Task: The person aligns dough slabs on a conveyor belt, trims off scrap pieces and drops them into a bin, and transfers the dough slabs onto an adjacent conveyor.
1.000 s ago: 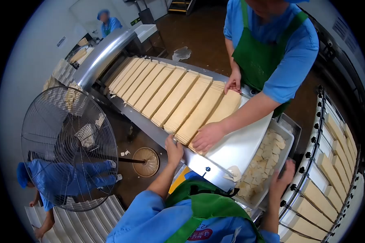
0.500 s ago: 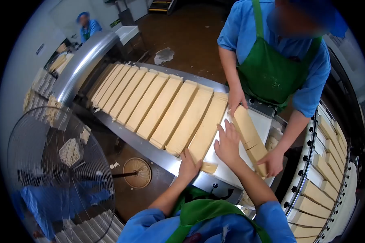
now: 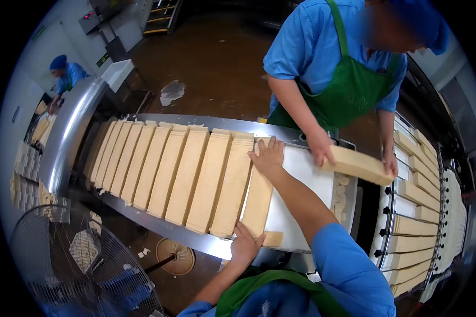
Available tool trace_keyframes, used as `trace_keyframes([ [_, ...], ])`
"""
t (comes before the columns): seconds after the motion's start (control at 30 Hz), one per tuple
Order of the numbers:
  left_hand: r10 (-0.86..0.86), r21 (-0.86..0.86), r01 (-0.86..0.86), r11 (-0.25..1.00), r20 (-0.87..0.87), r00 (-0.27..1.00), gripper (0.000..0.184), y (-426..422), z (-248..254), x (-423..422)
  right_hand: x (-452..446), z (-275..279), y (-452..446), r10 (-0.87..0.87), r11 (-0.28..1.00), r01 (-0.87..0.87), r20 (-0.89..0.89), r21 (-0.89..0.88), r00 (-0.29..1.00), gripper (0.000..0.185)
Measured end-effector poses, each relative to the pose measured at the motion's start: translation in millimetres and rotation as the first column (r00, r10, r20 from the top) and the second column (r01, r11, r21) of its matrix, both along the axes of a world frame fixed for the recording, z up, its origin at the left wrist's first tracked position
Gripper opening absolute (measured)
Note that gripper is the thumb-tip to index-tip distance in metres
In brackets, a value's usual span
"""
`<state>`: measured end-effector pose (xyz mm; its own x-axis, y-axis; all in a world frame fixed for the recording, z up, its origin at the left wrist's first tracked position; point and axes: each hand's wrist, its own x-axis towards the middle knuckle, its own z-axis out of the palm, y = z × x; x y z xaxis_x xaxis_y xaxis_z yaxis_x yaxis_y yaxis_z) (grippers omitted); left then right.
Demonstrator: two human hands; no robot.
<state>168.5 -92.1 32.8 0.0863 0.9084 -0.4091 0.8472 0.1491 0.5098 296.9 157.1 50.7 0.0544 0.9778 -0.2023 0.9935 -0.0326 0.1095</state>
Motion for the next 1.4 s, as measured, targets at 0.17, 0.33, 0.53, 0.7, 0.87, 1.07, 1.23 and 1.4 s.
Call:
trace_keyframes([
  [0.17,-0.056,0.011,0.055,0.998,0.007,0.998,0.097,2,5,1,27,12,-16,-0.214,0.975,0.201,-0.151,-0.100,0.965,0.061],
  [0.33,-0.180,0.101,0.164,0.981,0.176,0.968,0.084,15,13,19,114,31,-66,-0.576,0.806,0.590,-0.302,-0.053,0.759,0.072],
  [0.53,-0.310,0.025,0.309,0.951,0.078,0.948,0.091,20,10,86,200,19,-138,-0.662,0.572,0.820,-0.597,-0.011,0.453,0.085],
  [0.7,-0.317,0.482,0.218,0.848,0.133,0.939,0.070,14,13,153,267,23,-209,-0.501,0.307,0.950,-0.839,0.057,0.212,0.079],
  [0.87,-0.422,0.503,0.209,0.839,0.358,0.833,0.078,4,68,256,369,72,-287,-0.423,0.045,0.981,-0.886,0.189,0.190,0.076],
  [1.07,-0.678,0.718,0.281,0.637,0.347,0.648,0.077,-2,99,375,509,88,-334,-0.507,-0.073,0.969,-0.846,0.235,0.167,0.072],
  [1.23,-0.790,0.732,0.375,0.569,0.358,0.498,0.073,18,104,452,607,87,-361,-0.756,0.190,0.981,-0.630,0.050,0.179,0.058],
  [1.4,-0.775,0.527,0.585,0.617,0.540,0.330,0.074,28,61,529,669,55,-382,-0.906,0.157,0.956,-0.348,0.248,0.239,0.055],
])
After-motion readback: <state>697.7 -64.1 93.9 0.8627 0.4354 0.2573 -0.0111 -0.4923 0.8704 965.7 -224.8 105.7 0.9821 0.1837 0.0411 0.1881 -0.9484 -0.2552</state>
